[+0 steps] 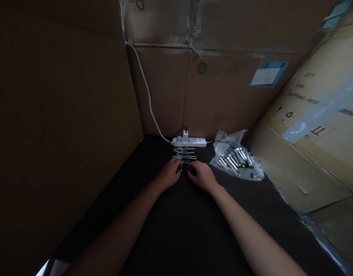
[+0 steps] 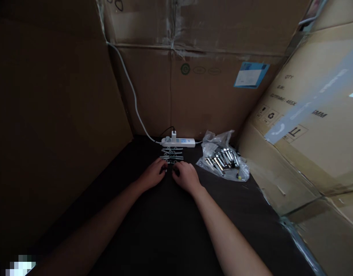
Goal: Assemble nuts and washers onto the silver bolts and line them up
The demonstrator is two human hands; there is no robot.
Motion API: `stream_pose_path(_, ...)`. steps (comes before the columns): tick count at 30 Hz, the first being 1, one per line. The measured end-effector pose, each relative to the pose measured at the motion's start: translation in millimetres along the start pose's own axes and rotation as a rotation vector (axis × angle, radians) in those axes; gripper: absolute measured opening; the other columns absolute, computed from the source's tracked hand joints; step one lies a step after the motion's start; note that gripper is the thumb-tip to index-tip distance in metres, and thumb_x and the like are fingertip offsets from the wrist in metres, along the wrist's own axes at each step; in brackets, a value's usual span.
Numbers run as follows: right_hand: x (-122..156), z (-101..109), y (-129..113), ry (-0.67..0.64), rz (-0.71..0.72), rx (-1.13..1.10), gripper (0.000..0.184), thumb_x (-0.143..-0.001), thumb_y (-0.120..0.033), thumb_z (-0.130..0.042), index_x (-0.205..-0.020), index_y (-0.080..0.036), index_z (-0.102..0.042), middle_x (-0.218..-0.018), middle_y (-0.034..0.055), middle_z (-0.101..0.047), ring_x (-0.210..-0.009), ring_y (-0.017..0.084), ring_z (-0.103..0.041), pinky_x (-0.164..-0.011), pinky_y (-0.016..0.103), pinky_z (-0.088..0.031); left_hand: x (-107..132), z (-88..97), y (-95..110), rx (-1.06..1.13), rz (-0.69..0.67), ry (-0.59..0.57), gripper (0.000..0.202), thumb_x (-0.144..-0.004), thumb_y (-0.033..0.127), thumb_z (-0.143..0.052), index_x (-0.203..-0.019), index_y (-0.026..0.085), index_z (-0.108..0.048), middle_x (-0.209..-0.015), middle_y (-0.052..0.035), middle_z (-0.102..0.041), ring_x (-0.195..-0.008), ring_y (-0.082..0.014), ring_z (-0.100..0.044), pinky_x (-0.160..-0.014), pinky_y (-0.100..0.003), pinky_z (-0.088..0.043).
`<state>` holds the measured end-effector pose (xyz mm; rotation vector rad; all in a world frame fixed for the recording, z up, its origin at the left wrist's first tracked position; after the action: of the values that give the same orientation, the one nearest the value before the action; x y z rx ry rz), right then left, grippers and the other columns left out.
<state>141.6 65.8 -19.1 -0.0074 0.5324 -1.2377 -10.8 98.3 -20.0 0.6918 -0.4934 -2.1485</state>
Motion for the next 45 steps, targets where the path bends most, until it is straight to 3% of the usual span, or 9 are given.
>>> stream_pose_path(5, 1.5, 3.3, -2.9, 0.026, 0.018, -0.021, 0.007, -0.081, -0.022, -0.055, -0.087, -0.020, -0.059, -0.085, 0.0024, -0.060, -0.080, 0.016, -0.055, -0.070, 0.026, -0.036, -5.7, -2.9, -6.0, 0.177, 0.046, 0.069, 0.019, -0.075, 0.005, -0.046, -0.088, 0.017, -0.054, -0.094, -0.0029, -0.053, -0.085, -0.0133, -0.054, -0.077, -0.026, -0.046)
stream_pose_path(9, 1.9, 6.8, -6.9, 0.021, 0.042, -0.049, 0.007, -0.082, -0.024, -0.055, -0.086, -0.021, -0.060, -0.085, 0.0031, -0.060, -0.081, 0.016, -0.055, -0.073, 0.027, -0.039, -7.2, 1.5, -11.9, 0.185, 0.080, 0.127, 0.018, -0.078, 0.006, -0.042, -0.085, 0.018, -0.054, -0.086, -0.0013, -0.055, -0.081, -0.0127, -0.053, -0.076, -0.025, -0.045)
stream_pose_path(16, 2.1, 5.2, -20.1, -0.075, 0.212, -0.054, 0.021, -0.082, -0.024, -0.057, -0.101, -0.024, -0.065, -0.098, 0.0048, -0.062, -0.092, 0.019, -0.054, -0.082, 0.032, -0.041, -2.6, 8.4, -5.4, 0.106, 0.058, 0.003, 0.017, -0.077, 0.009, -0.042, -0.076, 0.018, -0.056, -0.083, -0.0003, -0.059, -0.080, -0.0135, -0.054, -0.075, -0.025, -0.044)
stream_pose_path(20, 1.1, 2.1, -14.6, -0.082, 0.168, -0.037, 0.022, -0.083, -0.022, -0.055, -0.101, -0.023, -0.068, -0.095, 0.0051, -0.063, -0.091, 0.019, -0.055, -0.082, 0.032, -0.042, -1.0, 7.5, -2.2, 0.087, 0.044, -0.048, 0.016, -0.079, 0.014, -0.042, -0.077, 0.019, -0.057, -0.084, -0.0004, -0.060, -0.080, -0.0139, -0.055, -0.074, -0.024, -0.043)
stream_pose_path(25, 1.0, 2.1, -11.0, -0.063, 0.114, -0.061, 0.025, -0.084, -0.021, -0.053, -0.105, -0.023, -0.066, -0.096, 0.0050, -0.064, -0.093, 0.019, -0.055, -0.084, 0.032, -0.043, -0.7, 5.4, -4.0, 0.039, 0.028, -0.032, 0.018, -0.080, 0.013, -0.042, -0.083, 0.019, -0.058, -0.086, -0.0012, -0.059, -0.080, -0.0142, -0.055, -0.072, -0.025, -0.043)
stream_pose_path(32, 0.8, 2.4, -8.6, -0.042, 0.109, -0.085, 0.031, -0.084, -0.015, -0.051, -0.112, -0.024, -0.060, -0.101, 0.0044, -0.063, -0.097, 0.018, -0.054, -0.086, 0.030, -0.042, 1.4, 2.0, -3.4, -0.123, -0.033, -0.037, 0.028, -0.077, 0.009, -0.046, -0.099, 0.019, -0.060, -0.095, -0.0036, -0.058, -0.091, -0.0174, -0.053, -0.082, -0.029, -0.043)
stream_pose_path(41, -0.1, -0.8, -4.0, -0.008, 0.053, -0.058, 0.021, -0.080, -0.014, -0.053, -0.100, -0.020, -0.059, -0.092, 0.0045, -0.062, -0.089, 0.018, -0.054, -0.079, 0.028, -0.042, 3.3, 6.3, -0.3, -0.196, 0.028, -0.039, 0.016, -0.077, 0.013, -0.048, -0.088, 0.019, -0.058, -0.091, -0.0033, -0.056, -0.085, -0.0177, -0.053, -0.075, -0.029, -0.044)
stream_pose_path(45, 0.2, 0.8, -4.8, -0.007, 0.056, -0.062, 0.015, -0.081, -0.014, -0.052, -0.092, -0.019, -0.060, -0.092, 0.0047, -0.061, -0.089, 0.017, -0.053, -0.079, 0.027, -0.041, 3.4, 5.2, 4.9, -0.132, -0.061, -0.044, 0.021, -0.078, 0.011, -0.047, -0.093, 0.020, -0.059, -0.099, -0.0035, -0.055, -0.094, -0.0183, -0.051, -0.084, -0.031, -0.043)
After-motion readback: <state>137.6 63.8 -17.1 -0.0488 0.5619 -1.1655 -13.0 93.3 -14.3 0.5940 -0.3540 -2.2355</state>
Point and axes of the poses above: each hand's wrist, its own x-axis away from the middle knuckle, its own z-axis out of the back of the hand, y = z × x, the point moved 3 cm from there along -x, towards the middle knuckle
